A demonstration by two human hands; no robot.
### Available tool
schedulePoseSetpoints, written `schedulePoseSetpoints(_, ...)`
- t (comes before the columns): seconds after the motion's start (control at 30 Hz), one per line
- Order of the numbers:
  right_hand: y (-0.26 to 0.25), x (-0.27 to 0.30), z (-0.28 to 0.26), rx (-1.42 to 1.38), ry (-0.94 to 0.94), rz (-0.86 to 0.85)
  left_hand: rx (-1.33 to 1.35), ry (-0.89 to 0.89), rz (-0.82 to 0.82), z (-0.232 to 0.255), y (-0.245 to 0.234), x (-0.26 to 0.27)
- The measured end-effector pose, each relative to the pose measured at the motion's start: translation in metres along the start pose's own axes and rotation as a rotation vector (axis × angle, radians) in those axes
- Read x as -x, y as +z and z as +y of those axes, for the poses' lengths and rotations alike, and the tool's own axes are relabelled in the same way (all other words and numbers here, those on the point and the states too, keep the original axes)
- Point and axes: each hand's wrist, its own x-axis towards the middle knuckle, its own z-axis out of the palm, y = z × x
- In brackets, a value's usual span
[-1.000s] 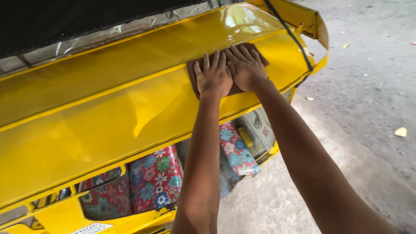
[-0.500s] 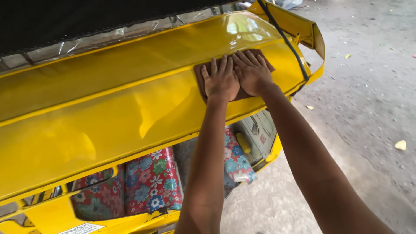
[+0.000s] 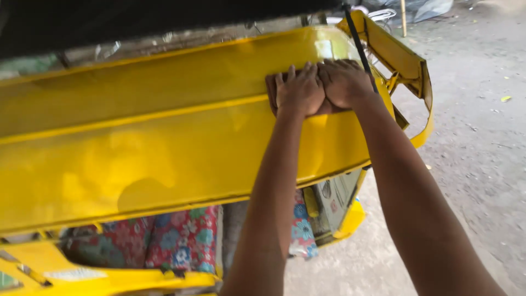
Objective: Sanding the yellow roof of a tricycle with sandpaper.
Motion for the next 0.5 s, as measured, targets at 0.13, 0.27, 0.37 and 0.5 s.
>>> schedulePoseSetpoints(0.13,-0.023,-0.004,-0.024,0.026,0.049,-0.073,-0.037,-0.019,0.045,-0.007,0.006,-0.014)
schedulePoseSetpoints(0.27,-0.014,-0.010,-0.034,-0.007,0.021,-0.047,-0.009,-0.040,0.070,-0.018,-0.002,0.002)
schedulePoseSetpoints(0.37,0.001,-0.017,-0.063,0.019,-0.036,-0.049,-0.008,-0.077,0.070,-0.048,-0.012,0.022)
schedulePoseSetpoints(0.5,0.012,-0.029,-0.153,-0.013,-0.046,-0.099,-0.044,-0.172,0.068,-0.119,-0.038,0.063)
